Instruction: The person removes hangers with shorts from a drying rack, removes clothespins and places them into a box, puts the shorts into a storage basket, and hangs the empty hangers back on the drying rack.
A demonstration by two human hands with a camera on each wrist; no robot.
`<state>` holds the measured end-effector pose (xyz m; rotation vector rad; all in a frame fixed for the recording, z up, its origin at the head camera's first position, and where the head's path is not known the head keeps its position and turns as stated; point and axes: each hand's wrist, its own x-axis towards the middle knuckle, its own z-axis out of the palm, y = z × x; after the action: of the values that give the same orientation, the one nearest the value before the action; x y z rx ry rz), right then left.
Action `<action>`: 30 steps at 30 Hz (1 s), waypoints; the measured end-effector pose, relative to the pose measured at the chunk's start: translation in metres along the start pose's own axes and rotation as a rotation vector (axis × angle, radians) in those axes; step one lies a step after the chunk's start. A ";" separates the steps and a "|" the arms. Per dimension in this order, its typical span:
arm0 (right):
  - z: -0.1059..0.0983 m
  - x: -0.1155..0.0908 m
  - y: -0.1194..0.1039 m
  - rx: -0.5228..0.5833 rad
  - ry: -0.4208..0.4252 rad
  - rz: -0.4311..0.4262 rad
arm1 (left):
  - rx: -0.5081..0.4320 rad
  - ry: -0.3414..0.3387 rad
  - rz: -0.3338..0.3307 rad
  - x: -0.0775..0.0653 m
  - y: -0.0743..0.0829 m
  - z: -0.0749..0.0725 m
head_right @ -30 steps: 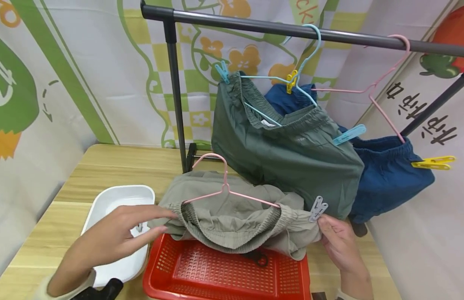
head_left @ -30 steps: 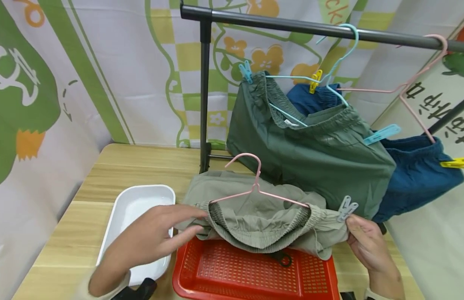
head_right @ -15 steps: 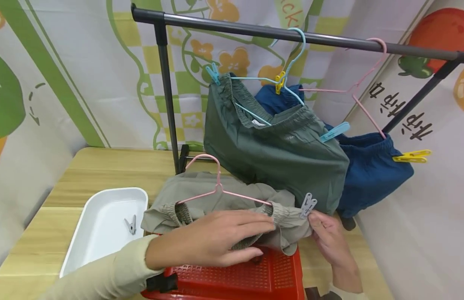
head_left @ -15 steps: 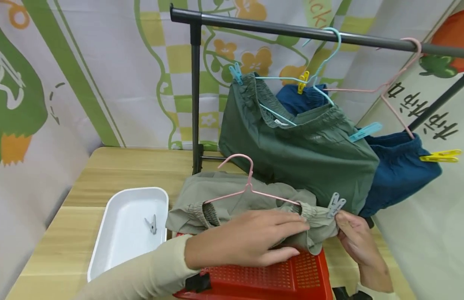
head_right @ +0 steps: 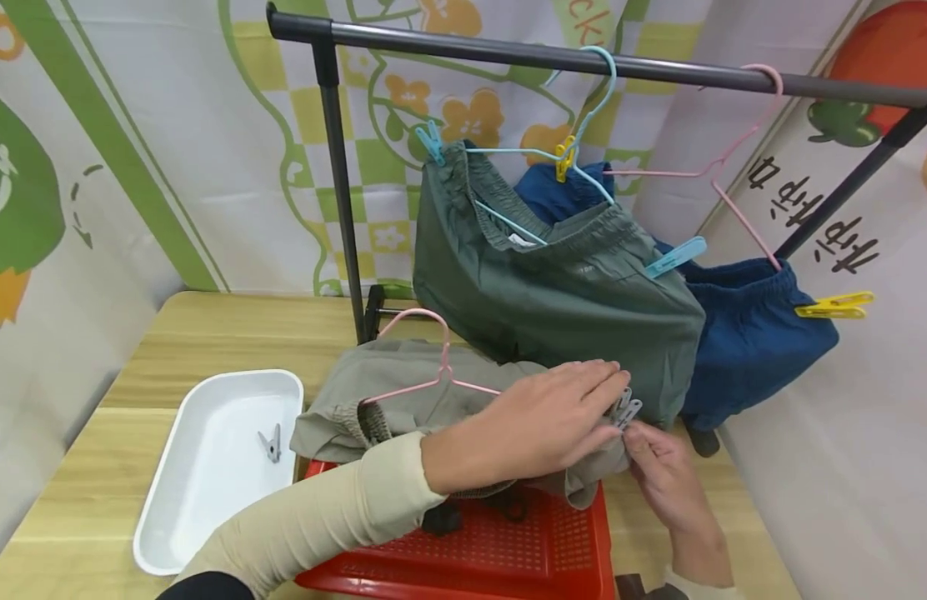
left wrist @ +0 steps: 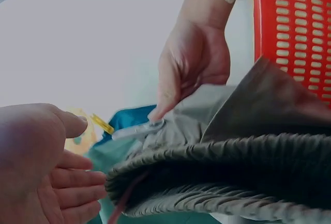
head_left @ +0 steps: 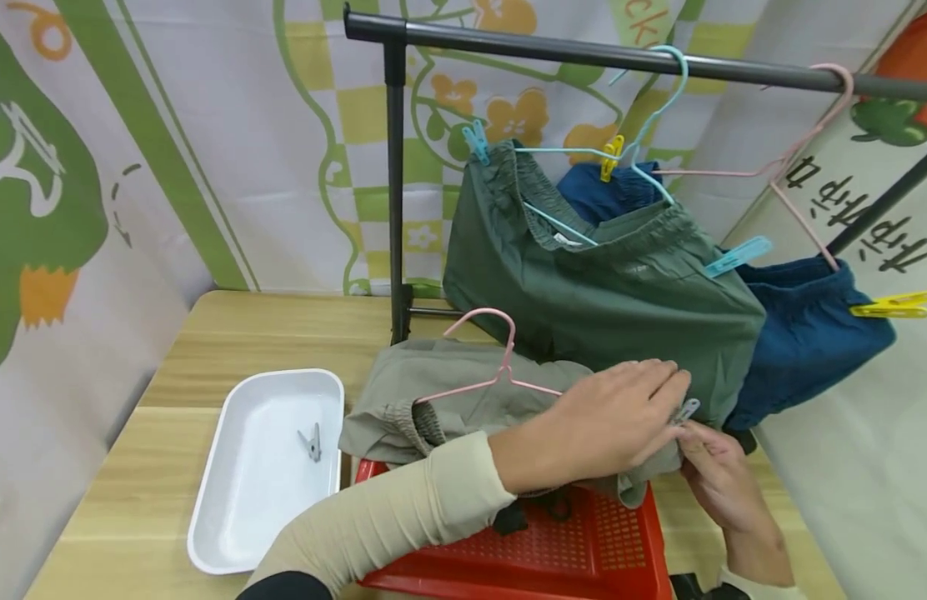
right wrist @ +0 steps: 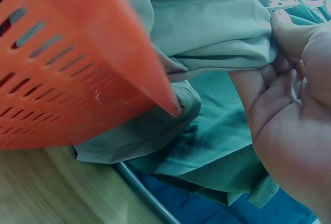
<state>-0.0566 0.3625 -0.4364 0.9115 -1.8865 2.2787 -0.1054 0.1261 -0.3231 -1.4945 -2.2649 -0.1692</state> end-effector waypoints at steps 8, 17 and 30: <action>0.002 -0.001 -0.003 -0.092 0.028 0.049 | -0.160 -0.108 -0.203 0.021 -0.007 0.014; 0.003 0.000 -0.005 -0.012 0.025 0.030 | -0.407 -0.266 -0.229 0.030 -0.007 0.016; 0.000 -0.008 -0.001 0.004 0.055 0.039 | -0.460 -0.243 -0.221 0.036 0.003 0.021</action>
<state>-0.0497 0.3652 -0.4391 0.8110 -1.8944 2.3056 -0.1199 0.1646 -0.3276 -1.5389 -2.7204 -0.6445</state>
